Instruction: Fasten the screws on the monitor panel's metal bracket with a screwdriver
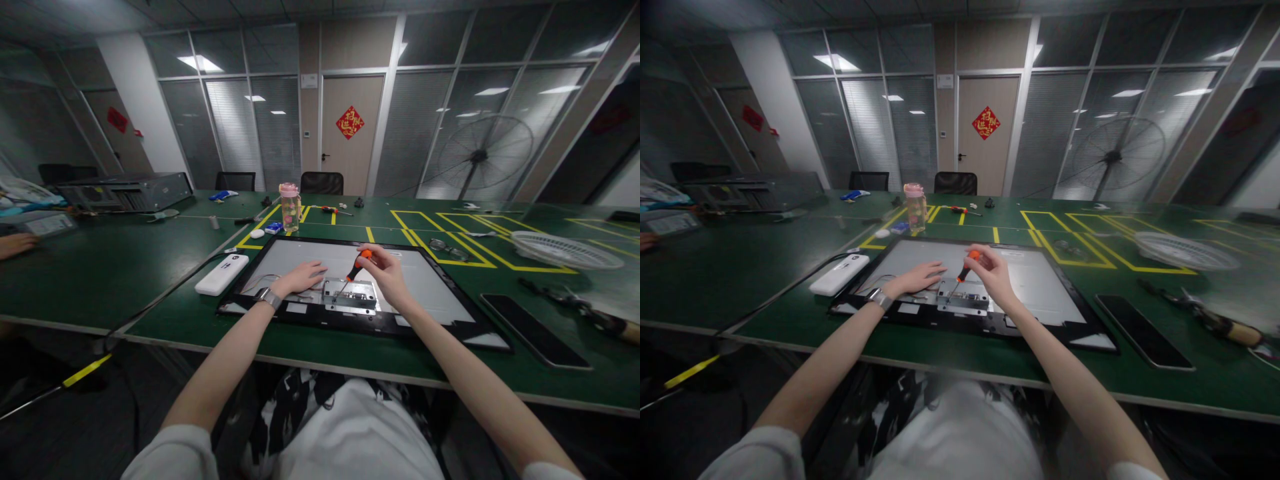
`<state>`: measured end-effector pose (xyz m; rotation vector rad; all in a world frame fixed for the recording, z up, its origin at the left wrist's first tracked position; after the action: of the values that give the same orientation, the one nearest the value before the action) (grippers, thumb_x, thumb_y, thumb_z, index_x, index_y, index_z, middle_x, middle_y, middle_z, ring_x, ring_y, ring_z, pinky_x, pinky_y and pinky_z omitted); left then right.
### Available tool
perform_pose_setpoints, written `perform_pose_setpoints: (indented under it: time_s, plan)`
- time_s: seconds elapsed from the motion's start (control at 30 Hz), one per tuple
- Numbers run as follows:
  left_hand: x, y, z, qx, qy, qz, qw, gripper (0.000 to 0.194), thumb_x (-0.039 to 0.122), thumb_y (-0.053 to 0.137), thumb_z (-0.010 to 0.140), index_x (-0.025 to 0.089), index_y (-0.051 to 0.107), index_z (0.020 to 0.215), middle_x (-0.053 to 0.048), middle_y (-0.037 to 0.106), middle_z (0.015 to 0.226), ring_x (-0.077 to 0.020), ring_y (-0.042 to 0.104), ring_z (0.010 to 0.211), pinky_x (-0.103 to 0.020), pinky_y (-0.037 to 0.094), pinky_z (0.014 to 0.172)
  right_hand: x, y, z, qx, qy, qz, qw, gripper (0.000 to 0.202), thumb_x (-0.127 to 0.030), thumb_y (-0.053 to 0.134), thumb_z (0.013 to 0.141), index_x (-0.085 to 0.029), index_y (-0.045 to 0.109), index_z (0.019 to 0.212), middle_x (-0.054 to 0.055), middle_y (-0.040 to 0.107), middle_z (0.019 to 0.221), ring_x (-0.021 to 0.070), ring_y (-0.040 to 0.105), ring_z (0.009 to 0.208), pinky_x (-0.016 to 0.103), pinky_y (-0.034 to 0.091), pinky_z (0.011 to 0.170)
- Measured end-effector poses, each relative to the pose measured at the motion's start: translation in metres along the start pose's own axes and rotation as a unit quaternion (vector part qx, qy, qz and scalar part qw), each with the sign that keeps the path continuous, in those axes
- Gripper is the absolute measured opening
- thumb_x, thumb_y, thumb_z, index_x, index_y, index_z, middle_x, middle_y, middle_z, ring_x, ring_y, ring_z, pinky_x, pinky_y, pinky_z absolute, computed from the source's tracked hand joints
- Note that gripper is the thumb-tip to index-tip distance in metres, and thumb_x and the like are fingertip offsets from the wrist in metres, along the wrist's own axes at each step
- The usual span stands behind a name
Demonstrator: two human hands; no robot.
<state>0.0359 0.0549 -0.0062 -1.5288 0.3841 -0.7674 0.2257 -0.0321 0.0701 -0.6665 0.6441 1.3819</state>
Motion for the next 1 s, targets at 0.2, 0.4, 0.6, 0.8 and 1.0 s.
perform_pose_setpoints:
  time_s: [0.2,0.4,0.6,0.8,1.0]
  plan:
    - [0.0023,-0.0016,-0.0012,-0.003,-0.004,0.001,1.000,0.047,0.042,0.033,0.098,0.024,0.040,0.140,-0.007,0.030,0.152,-0.0222,0.031,0.138,-0.033,0.020,0.111,-0.0025,0.0011,-0.0008,-0.018,0.004,-0.010,1.000,0.023,-0.039,0.061,0.085,-0.027,0.066,0.104,0.003,0.066,0.095,0.0170,0.062,0.083,0.034,0.051,0.081]
    - [0.0038,-0.0030,-0.0018,-0.002,-0.005,0.000,1.000,0.047,0.041,0.032,0.098,0.023,0.040,0.141,-0.008,0.030,0.152,-0.0221,0.031,0.138,-0.033,0.021,0.111,0.0009,0.0064,-0.0006,-0.067,0.013,0.065,0.996,0.030,-0.042,0.053,0.090,-0.027,0.060,0.116,0.005,0.068,0.104,0.0210,0.064,0.100,0.042,0.048,0.094]
    - [0.0037,-0.0024,-0.0013,-0.002,-0.001,0.001,1.000,0.047,0.040,0.034,0.097,0.021,0.042,0.140,-0.008,0.031,0.152,-0.0229,0.031,0.138,-0.034,0.021,0.111,0.0042,0.0076,-0.0008,-0.075,0.036,0.087,0.993,0.025,-0.041,0.061,0.086,-0.027,0.064,0.107,0.004,0.068,0.106,0.0210,0.064,0.101,0.042,0.047,0.095]
    - [0.0035,-0.0027,-0.0016,-0.001,-0.001,0.000,1.000,0.047,0.040,0.033,0.098,0.022,0.042,0.140,-0.008,0.031,0.152,-0.0221,0.031,0.138,-0.034,0.022,0.111,0.0033,0.0045,0.0002,-0.061,0.027,0.031,0.997,0.027,-0.043,0.060,0.086,-0.027,0.065,0.108,0.003,0.069,0.100,0.0200,0.064,0.096,0.040,0.048,0.093]
    - [0.0027,-0.0046,-0.0024,0.014,-0.004,-0.012,1.000,0.046,0.041,0.036,0.096,0.021,0.045,0.137,-0.007,0.034,0.150,-0.0233,0.034,0.136,-0.034,0.024,0.111,-0.0024,0.0072,0.0011,-0.099,0.000,0.056,0.993,0.031,-0.043,0.051,0.092,-0.028,0.059,0.118,0.005,0.067,0.104,0.0202,0.063,0.098,0.042,0.048,0.094]
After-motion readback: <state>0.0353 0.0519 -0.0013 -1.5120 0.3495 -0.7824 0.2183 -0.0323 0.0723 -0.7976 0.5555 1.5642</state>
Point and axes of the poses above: each hand's wrist, its own z-axis towards the middle knuckle, its own y-axis out of the palm, x = y × z, the point moved 6 cm from there along z, towards the middle knuckle
